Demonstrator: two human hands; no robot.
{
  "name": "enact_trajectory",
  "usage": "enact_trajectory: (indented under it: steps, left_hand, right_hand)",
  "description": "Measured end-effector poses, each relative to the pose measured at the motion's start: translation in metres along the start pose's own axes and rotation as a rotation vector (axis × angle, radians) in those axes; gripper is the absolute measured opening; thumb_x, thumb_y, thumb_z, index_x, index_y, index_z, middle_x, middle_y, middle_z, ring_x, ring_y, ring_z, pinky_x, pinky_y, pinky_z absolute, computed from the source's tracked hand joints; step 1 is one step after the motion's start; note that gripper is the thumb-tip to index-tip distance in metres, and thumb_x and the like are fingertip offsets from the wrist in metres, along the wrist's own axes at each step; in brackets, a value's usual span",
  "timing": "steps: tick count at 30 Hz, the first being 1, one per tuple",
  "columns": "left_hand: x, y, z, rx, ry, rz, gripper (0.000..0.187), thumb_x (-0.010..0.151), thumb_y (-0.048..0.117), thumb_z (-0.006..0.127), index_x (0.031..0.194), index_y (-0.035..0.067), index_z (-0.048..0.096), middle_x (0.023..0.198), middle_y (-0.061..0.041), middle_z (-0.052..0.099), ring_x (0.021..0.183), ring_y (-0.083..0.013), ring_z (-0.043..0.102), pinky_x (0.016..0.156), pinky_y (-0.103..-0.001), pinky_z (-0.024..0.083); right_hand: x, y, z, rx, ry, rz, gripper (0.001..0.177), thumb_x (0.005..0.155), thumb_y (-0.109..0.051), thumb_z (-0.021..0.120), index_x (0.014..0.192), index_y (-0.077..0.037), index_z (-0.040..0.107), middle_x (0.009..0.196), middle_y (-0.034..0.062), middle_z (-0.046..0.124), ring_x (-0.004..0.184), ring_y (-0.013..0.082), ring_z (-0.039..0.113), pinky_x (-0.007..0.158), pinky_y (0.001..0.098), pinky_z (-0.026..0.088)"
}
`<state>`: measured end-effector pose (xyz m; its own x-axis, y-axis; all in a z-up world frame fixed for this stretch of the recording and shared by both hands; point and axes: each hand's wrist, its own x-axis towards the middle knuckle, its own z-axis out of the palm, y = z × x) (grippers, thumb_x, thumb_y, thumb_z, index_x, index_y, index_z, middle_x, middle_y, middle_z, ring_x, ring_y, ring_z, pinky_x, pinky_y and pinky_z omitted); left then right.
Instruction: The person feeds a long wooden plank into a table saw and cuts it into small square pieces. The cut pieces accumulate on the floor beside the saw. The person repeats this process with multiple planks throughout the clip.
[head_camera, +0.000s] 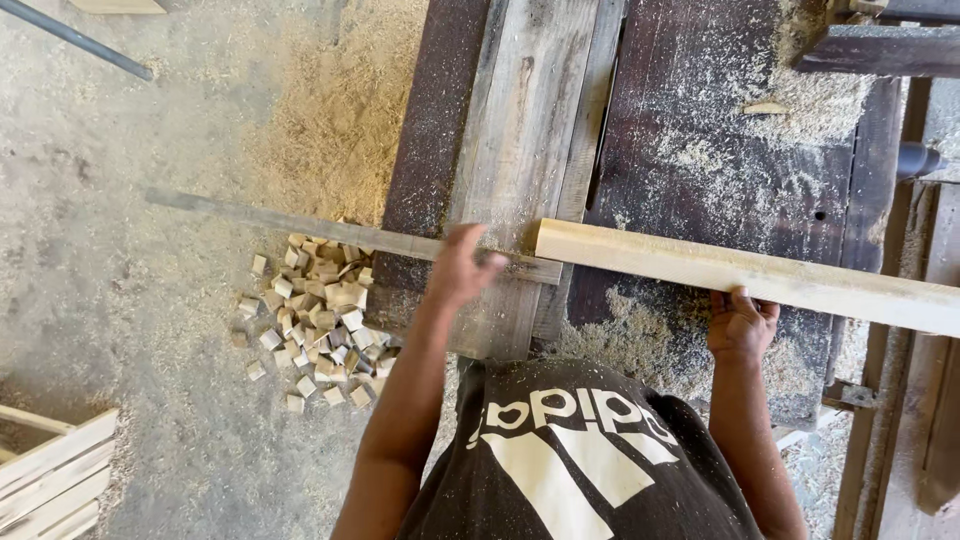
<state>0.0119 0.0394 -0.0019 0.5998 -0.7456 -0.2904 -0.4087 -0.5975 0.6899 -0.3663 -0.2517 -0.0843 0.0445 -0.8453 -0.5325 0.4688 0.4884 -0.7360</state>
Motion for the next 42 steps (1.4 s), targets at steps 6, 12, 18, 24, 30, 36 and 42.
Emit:
enact_trajectory:
  steps: [6, 12, 18, 24, 30, 36, 42]
  left_hand:
    - [0.05, 0.035, 0.061, 0.697, -0.16, 0.478, 0.136, 0.052, 0.096, 0.058, 0.154, 0.01, 0.035, 0.163, -0.014, 0.032, 0.147, -0.0367, 0.027, 0.122, -0.058, 0.016]
    - [0.069, 0.014, 0.062, 0.584, -0.152, 0.588, 0.126, 0.063, 0.102, 0.052, 0.148, 0.008, 0.052, 0.145, -0.01, 0.049, 0.137, -0.0263, 0.043, 0.125, -0.052, 0.027]
    - [0.11, 0.023, 0.057, 0.596, -0.092, 0.579, 0.125, 0.059, 0.102, 0.056, 0.143, 0.01, 0.059, 0.14, -0.008, 0.051, 0.13, -0.0257, 0.046, 0.12, -0.05, 0.03]
    - [0.163, 0.053, 0.04, 0.58, -0.081, 0.524, 0.126, 0.051, 0.097, 0.068, 0.143, 0.013, 0.058, 0.139, -0.006, 0.052, 0.129, -0.0248, 0.047, 0.12, -0.049, 0.03]
    - [0.203, 0.067, 0.033, 0.591, -0.102, 0.508, 0.127, 0.05, 0.096, 0.072, 0.145, 0.012, 0.055, 0.14, -0.005, 0.05, 0.13, -0.025, 0.047, 0.12, -0.048, 0.029]
    - [0.245, 0.083, 0.024, 0.549, -0.136, 0.44, 0.124, 0.05, 0.089, 0.077, 0.147, 0.015, 0.054, 0.142, -0.001, 0.05, 0.132, -0.0244, 0.045, 0.122, -0.046, 0.029]
    - [0.245, 0.091, 0.025, 0.531, -0.124, 0.341, 0.121, 0.052, 0.079, 0.084, 0.151, 0.021, 0.046, 0.158, 0.002, 0.039, 0.14, -0.0267, 0.041, 0.122, -0.054, 0.025]
  right_hand:
    - [-0.002, -0.006, 0.001, 0.016, -0.124, 0.026, 0.035, 0.1, 0.003, 0.061, 0.131, -0.013, 0.056, 0.12, 0.0129, 0.07, 0.107, 0.029, 0.074, 0.091, 0.0437, 0.068]
    - [0.018, -0.022, -0.015, -0.185, -0.105, 0.131, 0.031, 0.1, 0.003, 0.06, 0.128, -0.008, 0.055, 0.115, 0.0141, 0.07, 0.099, 0.0274, 0.075, 0.081, 0.0421, 0.068]
    - [0.063, -0.014, 0.004, -0.295, -0.067, 0.145, 0.021, 0.103, -0.003, 0.062, 0.122, -0.005, 0.054, 0.116, 0.0147, 0.071, 0.098, 0.027, 0.076, 0.077, 0.04, 0.067]
    - [0.112, -0.015, 0.047, -0.333, -0.079, 0.111, 0.018, 0.103, -0.003, 0.065, 0.118, -0.004, 0.055, 0.111, 0.0151, 0.072, 0.094, 0.0266, 0.076, 0.074, 0.0379, 0.067]
    - [0.147, -0.015, 0.074, -0.317, -0.1, 0.102, 0.019, 0.102, -0.002, 0.066, 0.119, -0.004, 0.056, 0.11, 0.0145, 0.073, 0.091, 0.0257, 0.077, 0.069, 0.0361, 0.067]
    - [0.181, -0.021, 0.114, -0.246, -0.037, 0.146, 0.021, 0.101, -0.006, 0.064, 0.12, -0.006, 0.055, 0.109, 0.0141, 0.071, 0.087, 0.0264, 0.076, 0.067, 0.0359, 0.066]
    - [0.183, -0.027, 0.138, -0.237, 0.055, 0.144, 0.023, 0.103, -0.007, 0.065, 0.123, -0.003, 0.055, 0.111, 0.0158, 0.071, 0.088, 0.0248, 0.076, 0.074, 0.0331, 0.07]
